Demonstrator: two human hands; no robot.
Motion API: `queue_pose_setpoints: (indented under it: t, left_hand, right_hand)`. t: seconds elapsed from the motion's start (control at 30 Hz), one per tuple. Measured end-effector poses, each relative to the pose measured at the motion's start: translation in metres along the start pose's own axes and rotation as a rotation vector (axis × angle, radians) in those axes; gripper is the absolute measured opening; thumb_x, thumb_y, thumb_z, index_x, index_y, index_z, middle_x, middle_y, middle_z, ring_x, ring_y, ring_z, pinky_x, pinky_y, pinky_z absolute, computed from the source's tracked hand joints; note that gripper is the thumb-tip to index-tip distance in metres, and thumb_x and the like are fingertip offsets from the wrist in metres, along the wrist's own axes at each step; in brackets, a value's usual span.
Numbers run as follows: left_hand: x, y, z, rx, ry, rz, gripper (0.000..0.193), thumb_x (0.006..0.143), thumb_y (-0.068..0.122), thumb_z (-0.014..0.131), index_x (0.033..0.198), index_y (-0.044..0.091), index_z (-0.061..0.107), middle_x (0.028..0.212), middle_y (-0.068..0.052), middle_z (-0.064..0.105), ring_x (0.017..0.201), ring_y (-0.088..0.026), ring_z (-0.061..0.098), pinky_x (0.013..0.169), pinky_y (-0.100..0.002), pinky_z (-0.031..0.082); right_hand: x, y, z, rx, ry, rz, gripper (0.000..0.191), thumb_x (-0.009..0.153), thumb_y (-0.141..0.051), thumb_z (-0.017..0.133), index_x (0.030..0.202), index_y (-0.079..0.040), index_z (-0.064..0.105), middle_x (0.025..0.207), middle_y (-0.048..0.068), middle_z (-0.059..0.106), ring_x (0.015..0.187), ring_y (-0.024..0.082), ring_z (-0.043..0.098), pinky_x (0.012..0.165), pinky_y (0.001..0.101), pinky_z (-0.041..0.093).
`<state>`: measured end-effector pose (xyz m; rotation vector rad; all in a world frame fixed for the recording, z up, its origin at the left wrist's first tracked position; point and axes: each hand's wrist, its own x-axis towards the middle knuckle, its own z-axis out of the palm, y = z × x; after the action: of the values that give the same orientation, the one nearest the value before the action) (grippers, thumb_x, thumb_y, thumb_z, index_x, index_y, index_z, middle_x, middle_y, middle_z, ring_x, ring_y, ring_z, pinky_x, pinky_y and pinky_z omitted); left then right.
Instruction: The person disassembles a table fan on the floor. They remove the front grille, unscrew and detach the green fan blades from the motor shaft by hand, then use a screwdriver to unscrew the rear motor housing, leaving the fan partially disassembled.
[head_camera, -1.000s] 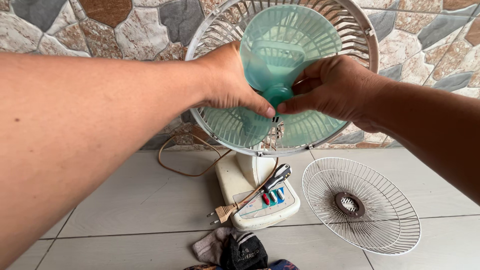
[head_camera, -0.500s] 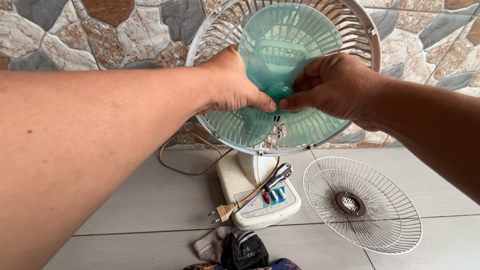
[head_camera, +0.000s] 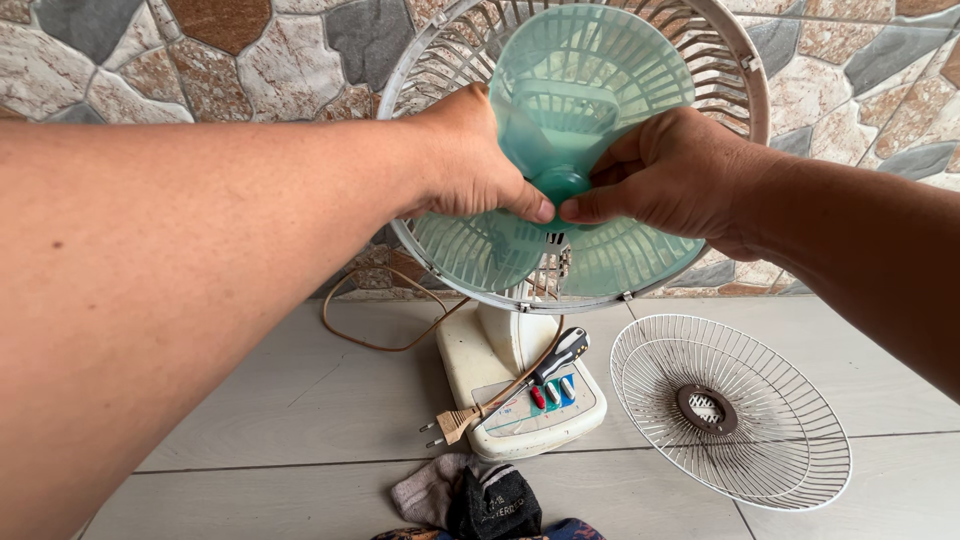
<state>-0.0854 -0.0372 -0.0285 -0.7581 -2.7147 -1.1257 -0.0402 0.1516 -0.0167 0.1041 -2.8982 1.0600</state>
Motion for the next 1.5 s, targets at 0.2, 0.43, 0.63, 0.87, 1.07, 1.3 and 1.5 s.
queue_pose_setpoints:
  t: [0.2, 0.43, 0.63, 0.87, 1.07, 1.3, 1.5]
  left_hand:
    - [0.001, -0.003, 0.002, -0.007, 0.025, -0.011, 0.080, 0.054, 0.019, 0.098, 0.125, 0.009, 0.064, 0.115, -0.008, 0.075, 0.106, -0.020, 0.073, 0.094, -0.033, 0.058]
    - [-0.005, -0.013, 0.019, -0.155, 0.101, 0.048, 0.065, 0.055, 0.017, 0.095, 0.116, 0.010, 0.072, 0.109, -0.004, 0.079, 0.098, -0.016, 0.076, 0.091, -0.031, 0.060]
    - [-0.015, -0.010, 0.037, -0.238, 0.190, -0.014, 0.061, 0.056, 0.018, 0.095, 0.113, 0.010, 0.075, 0.109, -0.003, 0.079, 0.097, -0.016, 0.076, 0.089, -0.030, 0.059]
    - [0.001, -0.004, 0.012, -0.010, 0.108, 0.024, 0.080, 0.052, 0.021, 0.101, 0.121, 0.008, 0.063, 0.111, -0.007, 0.074, 0.101, -0.017, 0.072, 0.092, -0.030, 0.057]
    - [-0.007, -0.008, 0.026, -0.181, 0.135, -0.016, 0.068, 0.053, 0.019, 0.096, 0.116, 0.010, 0.073, 0.111, -0.004, 0.079, 0.100, -0.016, 0.076, 0.091, -0.030, 0.059]
    - [-0.012, -0.006, 0.032, -0.139, 0.184, -0.039, 0.068, 0.055, 0.023, 0.097, 0.117, 0.009, 0.071, 0.112, -0.005, 0.078, 0.101, -0.017, 0.075, 0.093, -0.030, 0.057]
    - [0.001, 0.011, 0.005, 0.143, 0.043, -0.060, 0.074, 0.055, 0.027, 0.097, 0.121, 0.010, 0.068, 0.114, -0.008, 0.075, 0.103, -0.019, 0.072, 0.093, -0.032, 0.056]
  right_hand:
    - [0.002, 0.001, -0.002, 0.017, -0.021, -0.018, 0.042, 0.071, -0.021, 0.090, 0.109, -0.007, 0.080, 0.109, 0.007, 0.083, 0.105, 0.018, 0.075, 0.105, 0.0358, 0.052]
    - [0.005, -0.002, -0.010, -0.043, -0.087, -0.118, 0.043, 0.067, -0.018, 0.090, 0.108, -0.006, 0.080, 0.105, 0.007, 0.083, 0.099, 0.017, 0.076, 0.098, 0.0320, 0.055]
    - [0.007, -0.005, -0.017, -0.241, -0.052, -0.091, 0.040, 0.070, -0.019, 0.093, 0.103, -0.001, 0.080, 0.100, 0.011, 0.082, 0.093, 0.020, 0.075, 0.093, 0.0345, 0.057]
    - [0.004, 0.010, -0.007, 0.078, -0.091, -0.113, 0.042, 0.066, -0.017, 0.087, 0.106, -0.006, 0.081, 0.103, 0.006, 0.084, 0.097, 0.016, 0.075, 0.098, 0.0331, 0.053]
    - [0.008, -0.002, -0.015, -0.155, -0.063, -0.072, 0.043, 0.068, -0.022, 0.092, 0.104, -0.005, 0.081, 0.102, 0.009, 0.083, 0.097, 0.017, 0.075, 0.098, 0.0340, 0.054]
    - [0.010, -0.003, -0.018, -0.209, -0.065, -0.077, 0.040, 0.067, -0.021, 0.093, 0.101, -0.004, 0.081, 0.098, 0.010, 0.083, 0.095, 0.019, 0.074, 0.095, 0.0345, 0.056]
    - [0.005, 0.015, -0.007, 0.184, -0.150, -0.120, 0.037, 0.069, -0.013, 0.082, 0.106, -0.010, 0.080, 0.104, 0.003, 0.083, 0.100, 0.015, 0.073, 0.098, 0.0319, 0.051]
